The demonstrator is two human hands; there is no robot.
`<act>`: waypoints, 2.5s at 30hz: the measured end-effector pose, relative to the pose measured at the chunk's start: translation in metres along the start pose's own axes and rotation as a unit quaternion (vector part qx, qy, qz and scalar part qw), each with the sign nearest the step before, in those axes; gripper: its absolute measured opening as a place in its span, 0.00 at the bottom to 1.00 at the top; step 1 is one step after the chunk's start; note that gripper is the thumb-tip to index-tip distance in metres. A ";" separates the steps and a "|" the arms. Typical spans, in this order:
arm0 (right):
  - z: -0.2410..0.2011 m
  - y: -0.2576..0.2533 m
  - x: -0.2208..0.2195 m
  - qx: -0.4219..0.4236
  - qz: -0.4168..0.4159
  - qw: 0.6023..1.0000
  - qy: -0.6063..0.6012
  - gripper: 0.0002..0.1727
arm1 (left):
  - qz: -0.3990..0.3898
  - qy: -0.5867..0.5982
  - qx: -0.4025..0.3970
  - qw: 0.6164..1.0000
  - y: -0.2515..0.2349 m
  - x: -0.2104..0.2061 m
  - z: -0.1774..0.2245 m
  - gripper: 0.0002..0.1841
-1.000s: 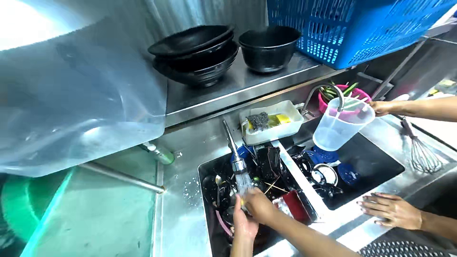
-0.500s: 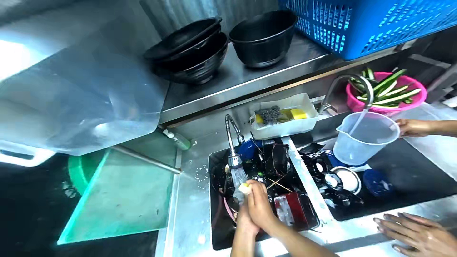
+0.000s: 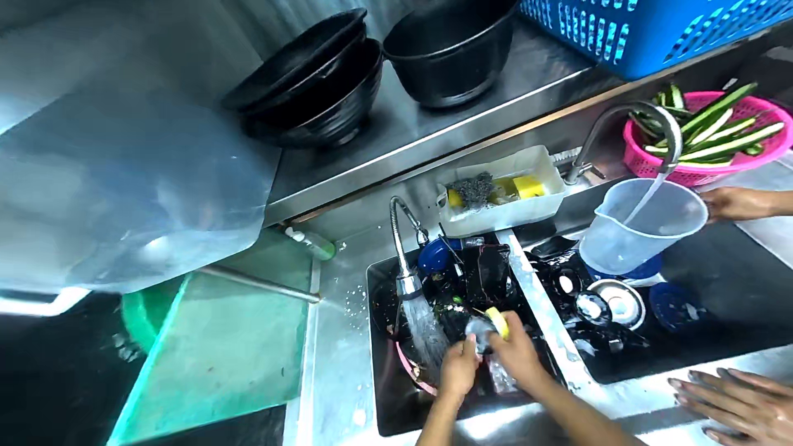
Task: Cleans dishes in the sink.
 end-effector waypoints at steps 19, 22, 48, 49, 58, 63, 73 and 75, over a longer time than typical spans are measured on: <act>0.139 -0.050 0.192 -0.276 0.361 0.876 -0.164 0.26 | 0.093 -0.497 0.075 0.859 -0.160 0.122 -0.102 0.39; 0.126 -0.044 0.183 -0.242 0.324 0.902 -0.150 0.22 | 0.104 -0.490 0.051 0.864 -0.161 0.120 -0.102 0.37; -0.048 -0.025 -0.113 0.144 -0.326 0.886 0.295 0.18 | 0.107 0.603 -0.020 0.790 -0.017 0.051 0.018 0.18; -0.050 -0.023 -0.109 0.133 -0.345 0.891 0.265 0.17 | 0.115 0.620 -0.020 0.776 -0.019 0.051 0.017 0.18; -0.063 -0.050 -0.069 0.058 -0.131 0.986 -0.080 0.17 | -0.062 0.580 0.028 0.812 0.008 -0.012 0.052 0.25; -0.050 -0.008 -0.083 0.012 -0.071 0.994 -0.084 0.22 | 0.114 0.497 0.020 0.860 -0.013 0.014 0.043 0.23; -0.026 -0.049 0.107 0.071 0.185 0.960 0.200 0.23 | 0.300 0.239 0.101 0.918 -0.075 0.124 -0.045 0.19; 0.014 -0.049 0.160 -0.012 0.231 0.940 0.249 0.27 | 0.238 0.362 0.199 0.879 -0.094 0.120 -0.063 0.20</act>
Point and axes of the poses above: each hand's wrist, its own y-axis away from the middle knuckle, its own x-axis out of the back of the hand, z = x × y, the point moved 6 cm from there along -y, towards the middle knuckle, and after that the axes turned 3 degrees about -y, right-handed, at the moved point
